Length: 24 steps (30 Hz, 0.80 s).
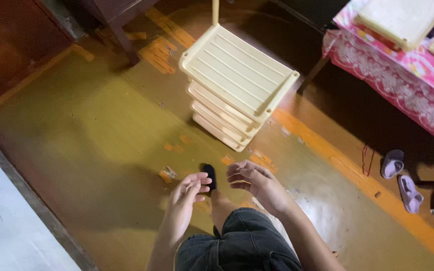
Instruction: The person disassembles a stack of beige plastic trays by removing cylindrical rods from the corner sockets and placing them on a nearby table. The person repeats this process for multiple trays, leaving the trays stacked and the rods collected on the table.
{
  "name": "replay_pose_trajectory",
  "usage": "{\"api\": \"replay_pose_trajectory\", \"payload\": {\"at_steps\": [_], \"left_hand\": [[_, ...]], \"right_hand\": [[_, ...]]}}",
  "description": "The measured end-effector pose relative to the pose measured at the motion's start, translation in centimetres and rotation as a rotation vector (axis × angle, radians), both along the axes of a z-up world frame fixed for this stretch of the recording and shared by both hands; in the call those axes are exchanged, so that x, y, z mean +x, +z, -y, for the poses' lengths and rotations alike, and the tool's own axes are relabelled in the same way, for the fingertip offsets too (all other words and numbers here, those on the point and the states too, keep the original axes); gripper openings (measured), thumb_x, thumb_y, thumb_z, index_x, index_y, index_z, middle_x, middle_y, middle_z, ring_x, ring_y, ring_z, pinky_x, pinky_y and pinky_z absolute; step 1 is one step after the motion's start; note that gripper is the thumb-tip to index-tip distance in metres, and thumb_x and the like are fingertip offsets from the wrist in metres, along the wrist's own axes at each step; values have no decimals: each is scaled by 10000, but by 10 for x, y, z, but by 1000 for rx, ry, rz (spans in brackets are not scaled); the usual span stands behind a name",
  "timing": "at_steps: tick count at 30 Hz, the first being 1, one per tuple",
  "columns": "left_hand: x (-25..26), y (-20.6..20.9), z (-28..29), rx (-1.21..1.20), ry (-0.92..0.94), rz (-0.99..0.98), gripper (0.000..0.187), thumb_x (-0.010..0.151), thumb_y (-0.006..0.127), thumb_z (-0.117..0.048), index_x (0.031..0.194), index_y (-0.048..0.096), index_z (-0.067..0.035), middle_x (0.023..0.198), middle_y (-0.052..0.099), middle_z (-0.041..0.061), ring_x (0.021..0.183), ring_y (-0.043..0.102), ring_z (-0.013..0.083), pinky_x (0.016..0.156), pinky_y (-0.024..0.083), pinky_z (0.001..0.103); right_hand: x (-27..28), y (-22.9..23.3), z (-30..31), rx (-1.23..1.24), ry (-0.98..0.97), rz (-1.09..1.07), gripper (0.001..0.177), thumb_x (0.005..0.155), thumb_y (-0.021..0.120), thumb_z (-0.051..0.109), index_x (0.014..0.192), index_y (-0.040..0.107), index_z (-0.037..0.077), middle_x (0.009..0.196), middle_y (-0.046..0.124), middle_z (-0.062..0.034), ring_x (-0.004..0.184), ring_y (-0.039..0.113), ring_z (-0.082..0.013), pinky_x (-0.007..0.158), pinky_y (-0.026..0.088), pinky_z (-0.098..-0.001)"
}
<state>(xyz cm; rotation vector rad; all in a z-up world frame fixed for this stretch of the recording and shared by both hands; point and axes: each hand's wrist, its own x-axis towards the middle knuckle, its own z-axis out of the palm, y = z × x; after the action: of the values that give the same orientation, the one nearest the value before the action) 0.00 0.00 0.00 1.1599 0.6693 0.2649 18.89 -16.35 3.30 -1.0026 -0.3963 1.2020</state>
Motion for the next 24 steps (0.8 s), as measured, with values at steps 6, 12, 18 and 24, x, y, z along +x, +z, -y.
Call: {"api": "replay_pose_trajectory", "payload": {"at_steps": [6,12,18,24], "left_hand": [[26,-4,-59,21,11,-38,370,1008,467,-257,1277,640,-70,1184,733,59,1020,666,135,849,515,287],[79,5,-140,35,5,-73,359,1004,478,-278,1268,646,-102,1171,745,38,1001,675,139,845,523,306],[137,10,-218,120,-3,-49,364,1000,478,-290,1258,655,-104,1153,759,35,1021,687,138,862,520,314],[188,13,-275,101,-78,-53,359,996,468,-274,1246,657,-98,1152,751,22,1028,674,136,864,522,317]], "right_hand": [[30,1,-73,-56,7,7,337,964,564,265,1189,640,26,1215,696,-122,1097,665,-255,981,525,-419],[77,16,-168,-153,57,47,322,1003,540,245,1196,639,7,1142,681,-118,1077,661,-234,966,527,-396],[133,30,-243,-177,54,145,357,1017,495,270,1184,648,-6,1128,696,-101,1062,675,-211,970,533,-382],[167,37,-289,-285,49,149,338,1019,490,232,1212,660,12,1088,699,-106,1028,667,-202,965,538,-365]]}}
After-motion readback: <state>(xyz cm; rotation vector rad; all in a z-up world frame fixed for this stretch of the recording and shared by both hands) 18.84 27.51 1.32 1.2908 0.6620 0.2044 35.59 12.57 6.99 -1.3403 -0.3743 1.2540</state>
